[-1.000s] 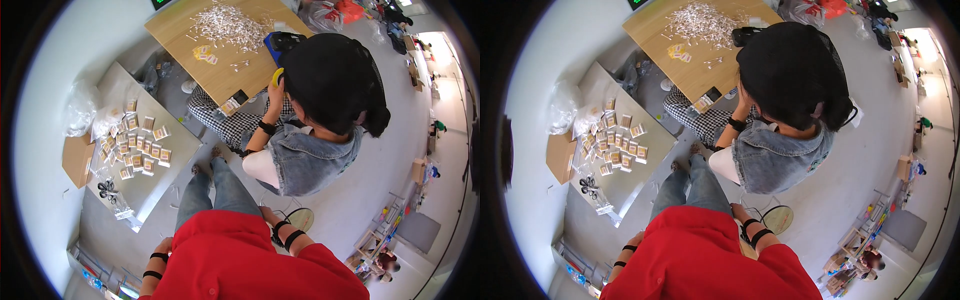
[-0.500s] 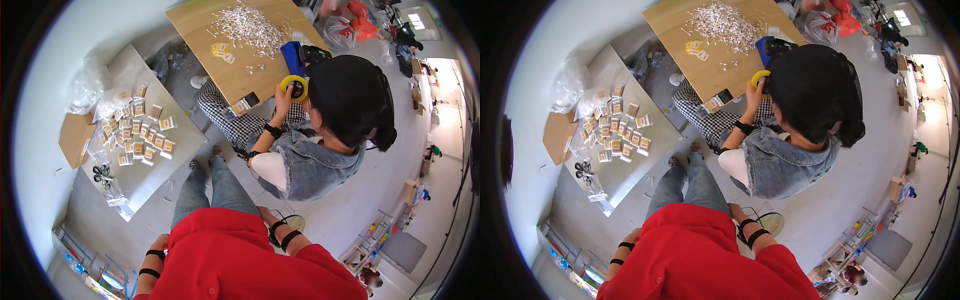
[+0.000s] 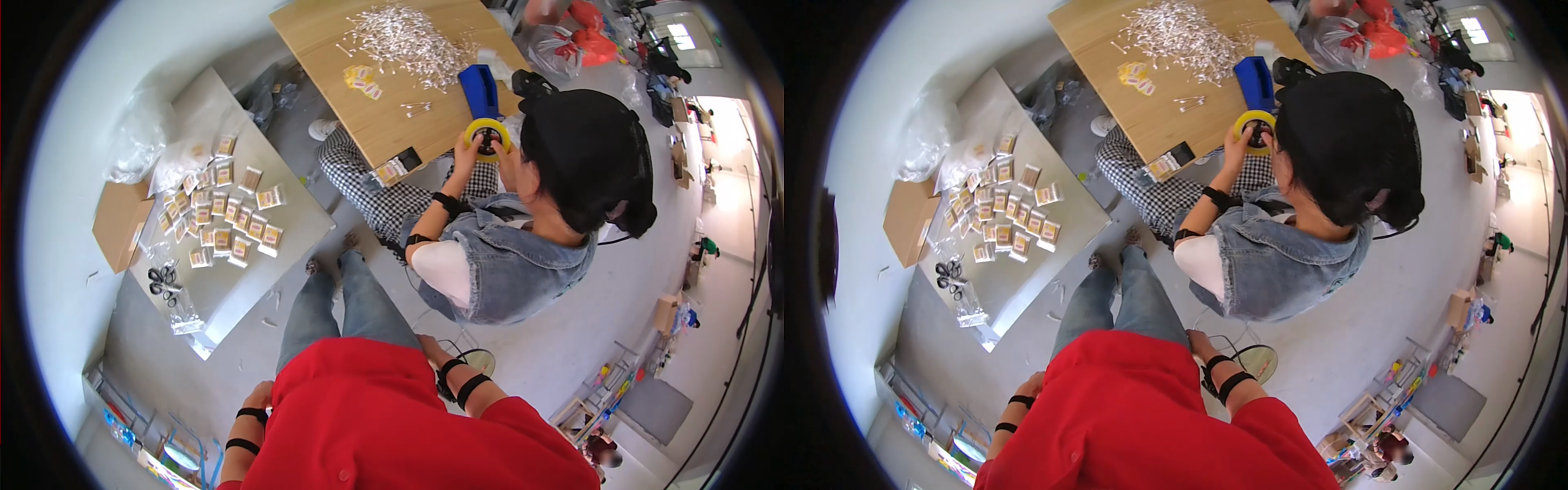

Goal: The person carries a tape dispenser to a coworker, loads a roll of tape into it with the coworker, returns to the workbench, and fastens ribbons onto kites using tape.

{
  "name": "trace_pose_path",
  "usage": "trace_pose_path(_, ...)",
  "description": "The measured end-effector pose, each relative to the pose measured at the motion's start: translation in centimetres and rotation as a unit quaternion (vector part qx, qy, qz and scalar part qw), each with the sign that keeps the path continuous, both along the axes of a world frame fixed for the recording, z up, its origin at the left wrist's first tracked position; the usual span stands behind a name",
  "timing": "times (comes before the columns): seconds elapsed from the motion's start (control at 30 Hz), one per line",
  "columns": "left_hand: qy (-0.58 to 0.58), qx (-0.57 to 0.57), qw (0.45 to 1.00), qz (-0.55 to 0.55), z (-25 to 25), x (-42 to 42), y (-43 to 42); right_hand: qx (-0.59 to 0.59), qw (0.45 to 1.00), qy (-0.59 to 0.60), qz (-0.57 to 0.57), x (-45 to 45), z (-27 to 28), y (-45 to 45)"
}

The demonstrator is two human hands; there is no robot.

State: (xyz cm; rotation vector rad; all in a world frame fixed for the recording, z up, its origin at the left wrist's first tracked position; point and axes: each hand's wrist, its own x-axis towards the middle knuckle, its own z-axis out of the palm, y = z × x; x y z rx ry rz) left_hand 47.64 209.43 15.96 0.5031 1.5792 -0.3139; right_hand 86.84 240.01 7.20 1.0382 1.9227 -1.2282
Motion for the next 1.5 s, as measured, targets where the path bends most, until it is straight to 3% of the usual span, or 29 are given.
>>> trace_pose_path(0.07,-0.001,0.039,0.999,-0.014,0.0,0.0,-0.4,0.039,0.999,0.022,0.014,1.0,-1.3,-0.8)
trace_pose_path(0.2,0.013,-0.01,0.997,0.08,-1.2,0.1,-2.1,0.032,0.999,0.019,0.001,0.7,-0.8,-0.7)
trace_pose_path(0.73,-0.011,0.025,0.999,-0.045,-0.3,0.8,-0.6,0.009,0.998,0.004,-0.057,1.0,-0.1,-0.6)
trace_pose_path(0.87,-0.033,0.07,0.994,-0.082,-2.0,2.0,-3.2,-0.001,0.999,0.022,-0.036,0.4,1.4,0.2)
trace_pose_path(1.07,-0.019,0.052,0.998,-0.006,-1.5,3.6,-4.6,0.016,0.996,-0.039,0.082,-0.3,1.5,1.1)
trace_pose_path(1.5,-0.014,-0.004,0.999,0.045,-0.3,4.2,-4.3,-0.012,0.997,-0.055,0.056,-1.8,2.2,1.5)
